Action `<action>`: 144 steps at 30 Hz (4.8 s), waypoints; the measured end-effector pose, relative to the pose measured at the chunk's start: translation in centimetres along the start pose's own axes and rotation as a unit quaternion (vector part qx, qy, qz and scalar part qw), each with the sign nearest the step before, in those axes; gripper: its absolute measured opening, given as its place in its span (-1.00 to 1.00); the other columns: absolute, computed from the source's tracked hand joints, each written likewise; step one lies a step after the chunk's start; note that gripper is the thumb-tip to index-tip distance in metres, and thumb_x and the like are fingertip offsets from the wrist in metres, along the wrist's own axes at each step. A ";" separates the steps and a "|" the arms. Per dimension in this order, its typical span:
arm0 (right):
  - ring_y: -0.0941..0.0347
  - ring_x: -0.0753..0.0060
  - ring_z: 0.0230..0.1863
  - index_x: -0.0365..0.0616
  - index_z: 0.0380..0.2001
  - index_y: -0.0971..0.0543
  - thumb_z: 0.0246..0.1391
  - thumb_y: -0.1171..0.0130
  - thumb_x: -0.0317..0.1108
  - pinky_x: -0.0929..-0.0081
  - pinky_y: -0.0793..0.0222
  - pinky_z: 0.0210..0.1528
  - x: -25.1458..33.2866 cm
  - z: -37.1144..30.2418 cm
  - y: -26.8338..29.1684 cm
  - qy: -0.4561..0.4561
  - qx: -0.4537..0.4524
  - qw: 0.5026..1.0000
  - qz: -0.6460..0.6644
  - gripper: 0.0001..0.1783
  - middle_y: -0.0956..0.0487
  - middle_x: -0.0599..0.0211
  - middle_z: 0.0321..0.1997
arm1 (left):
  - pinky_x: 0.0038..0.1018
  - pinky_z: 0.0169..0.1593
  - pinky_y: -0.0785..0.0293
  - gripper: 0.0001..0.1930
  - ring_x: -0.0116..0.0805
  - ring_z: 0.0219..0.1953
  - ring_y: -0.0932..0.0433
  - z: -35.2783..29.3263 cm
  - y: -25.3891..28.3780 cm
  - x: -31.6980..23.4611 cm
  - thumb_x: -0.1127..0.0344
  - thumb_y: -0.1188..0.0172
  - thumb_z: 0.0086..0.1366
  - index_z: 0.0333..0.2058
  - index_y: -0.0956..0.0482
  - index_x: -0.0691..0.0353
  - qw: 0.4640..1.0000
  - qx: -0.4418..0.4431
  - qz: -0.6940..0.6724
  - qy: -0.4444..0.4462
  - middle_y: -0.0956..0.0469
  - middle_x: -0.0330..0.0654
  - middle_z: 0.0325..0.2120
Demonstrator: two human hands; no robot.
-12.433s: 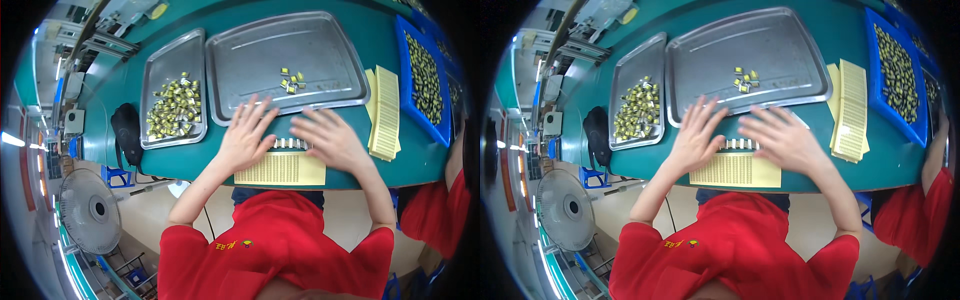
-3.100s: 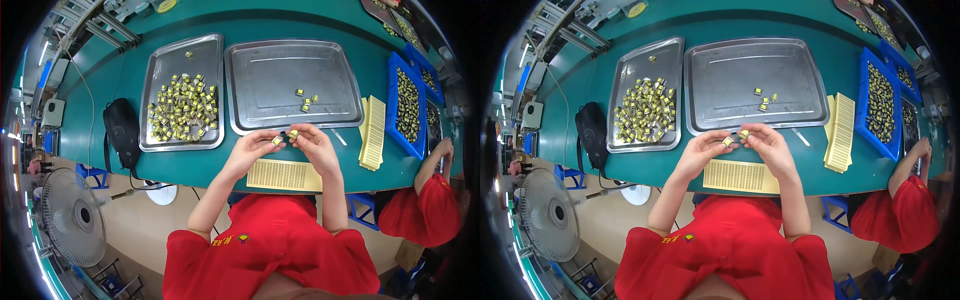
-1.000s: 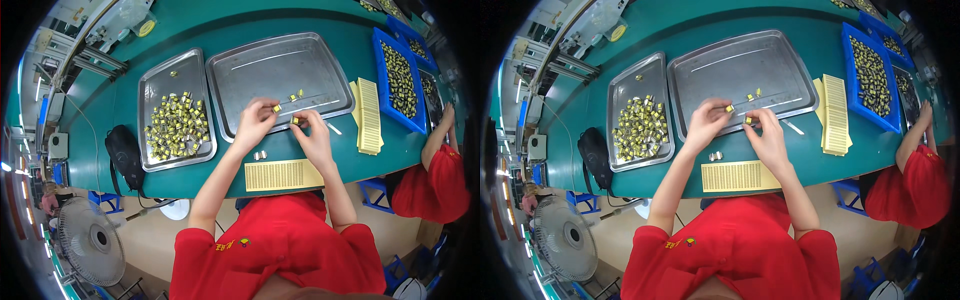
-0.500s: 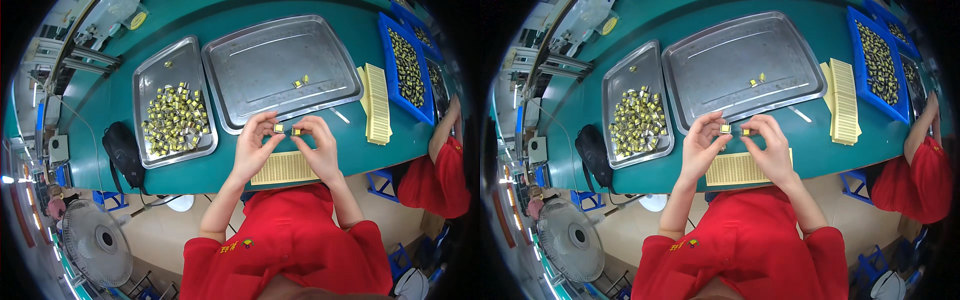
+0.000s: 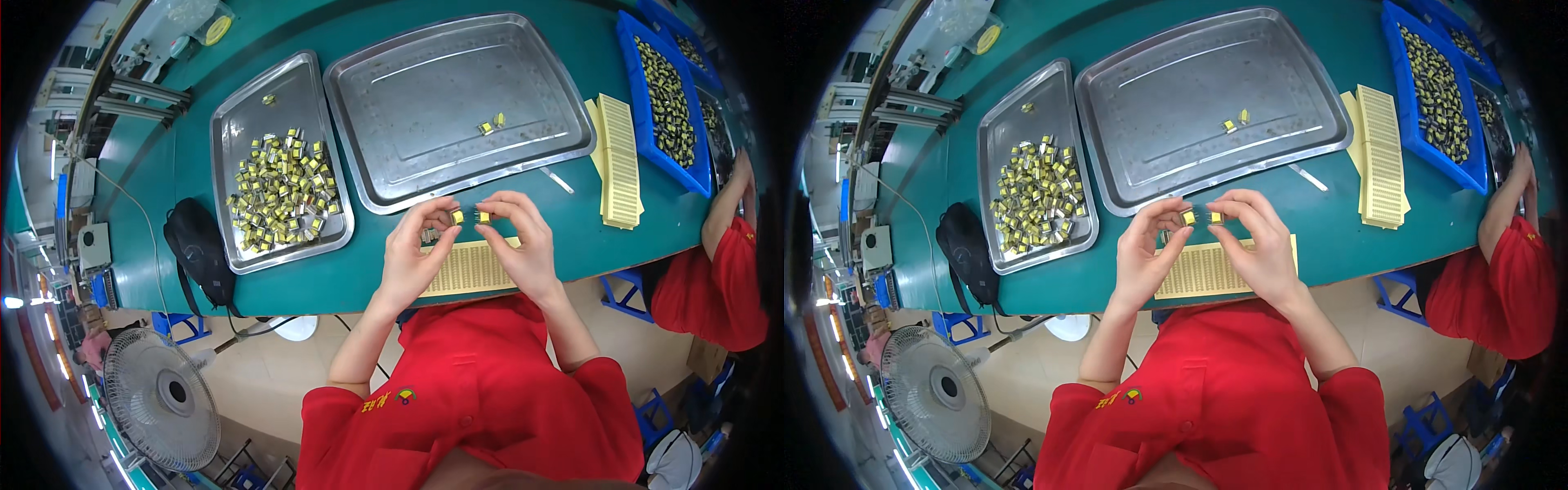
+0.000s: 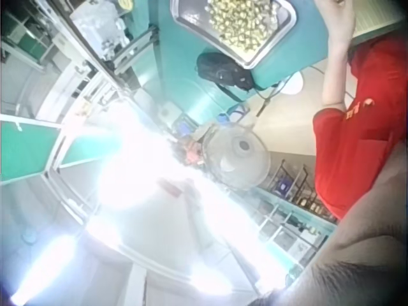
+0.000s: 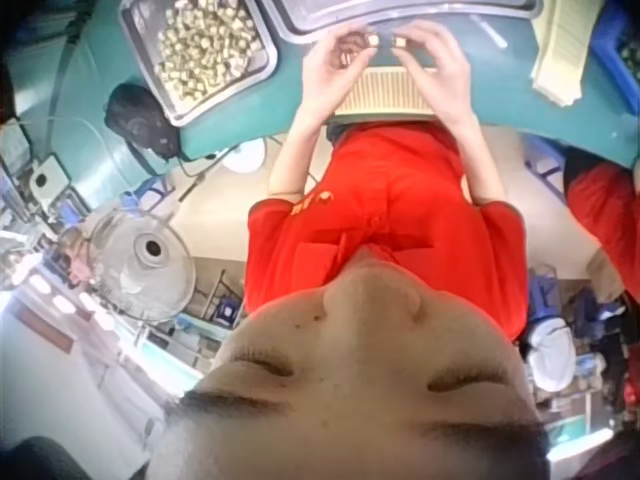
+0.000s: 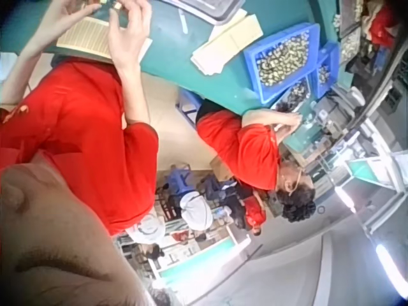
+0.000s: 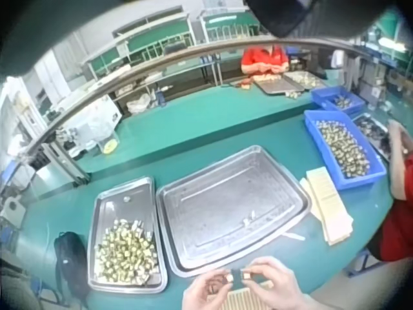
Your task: Manually placing small electronic components into a component carrier tray.
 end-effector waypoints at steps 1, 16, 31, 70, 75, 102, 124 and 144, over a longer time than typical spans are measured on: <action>-0.52 0.40 -0.15 -0.22 -0.18 -0.58 -0.09 -0.30 -0.64 0.51 -0.47 -0.13 -0.1 -0.1 0.0 -0.002 0.000 1.000 0.001 -0.67 -0.51 0.24 -0.11 | -0.57 -0.10 -0.46 -0.66 -0.50 -0.26 -0.53 -0.2 0.1 0.1 0.58 -0.24 0.18 -0.04 -0.55 0.30 1.000 -0.009 0.029 0.001 -0.55 -0.20 -0.16; -0.45 0.15 -0.04 -0.21 -0.05 -0.53 -0.05 -0.19 -0.70 0.36 -0.44 -0.05 -2.4 -1.5 -2.5 0.023 0.068 0.997 -0.029 -0.57 -0.51 0.16 -0.08 | -0.29 0.09 -0.24 -0.66 -0.22 0.00 -0.46 -0.9 0.0 0.9 0.41 -0.34 0.09 -0.12 -0.57 0.20 0.914 0.036 0.364 -0.175 -0.56 -0.21 -0.18; -0.37 0.04 0.03 -0.21 0.03 -0.47 -0.05 -0.20 -0.64 0.25 -0.35 0.05 -2.5 -1.1 -3.3 0.045 0.113 0.991 -0.050 -0.50 -0.47 0.15 -0.03 | -0.27 0.01 -0.37 -0.61 -0.09 -0.05 -0.45 -1.6 0.6 0.4 0.46 -0.31 0.11 -0.05 -0.49 0.27 0.929 0.036 0.358 -0.088 -0.46 -0.09 -0.13; -0.43 0.37 -0.29 -0.20 -0.14 -0.56 -0.04 -0.28 -0.49 0.50 -0.38 -0.21 -3.3 2.6 3.8 -0.014 0.003 0.998 -0.061 -0.68 -0.55 0.29 -0.21 | -0.48 -0.04 -0.52 -0.65 -0.41 -0.16 -0.57 4.9 -2.2 0.8 0.62 -0.18 0.19 -0.01 -0.51 0.37 0.997 0.078 -0.008 0.014 -0.46 -0.14 -0.08; -0.45 0.37 -0.23 -0.21 -0.15 -0.54 -0.03 -0.27 -0.51 0.45 -0.39 -0.19 -3.0 -0.4 3.2 -0.071 0.033 0.995 -0.062 -0.69 -0.53 0.28 -0.21 | -0.40 -0.02 -0.54 -0.66 -0.26 -0.02 -0.57 2.1 -1.9 -0.8 0.60 -0.23 0.14 -0.07 -0.53 0.32 0.990 0.043 0.127 -0.042 -0.49 -0.10 -0.12; -0.42 0.24 -0.14 -0.22 -0.03 -0.48 0.04 -0.23 -0.46 0.36 -0.40 -0.10 -2.8 -0.1 1.8 0.003 0.183 0.976 -0.116 -0.62 -0.44 0.21 -0.15 | -0.26 0.12 -0.29 -0.62 -0.09 0.03 -0.41 0.4 -2.1 -0.4 0.44 -0.28 0.13 -0.05 -0.47 0.23 0.930 0.104 0.324 -0.138 -0.48 -0.11 -0.15; -0.52 0.40 -0.34 -0.45 -0.22 -0.60 0.10 -0.14 0.07 0.51 -0.40 -0.26 -12.7 13.0 14.3 -0.292 0.041 0.950 -0.107 -0.37 -0.62 0.14 -0.38 | -0.19 0.22 -0.16 -0.68 -0.11 0.02 -0.39 -5.8 -2.4 -26.8 0.15 -0.15 0.17 -0.12 -0.49 0.11 0.817 -0.097 0.479 -0.307 -0.53 -0.14 -0.08; -0.28 0.52 -0.65 -0.19 -0.40 -0.43 0.22 0.02 -0.16 0.52 -0.21 -0.61 -16.2 20.8 31.1 -0.164 -0.410 0.881 0.170 -0.71 -0.38 0.36 -0.55 | -0.31 -0.16 -0.47 -0.46 -0.10 -0.28 -0.60 -2.2 1.3 -28.0 -0.06 0.04 0.22 -0.48 -0.68 0.36 0.724 -0.120 0.326 -0.596 -0.66 -0.08 -0.45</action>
Point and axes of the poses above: each hand's wrist, its own z-axis towards the middle knuckle, its own y-axis out of the back of the hand, x = y × z, the point moved 3 cm from there along z, towards the middle knuckle
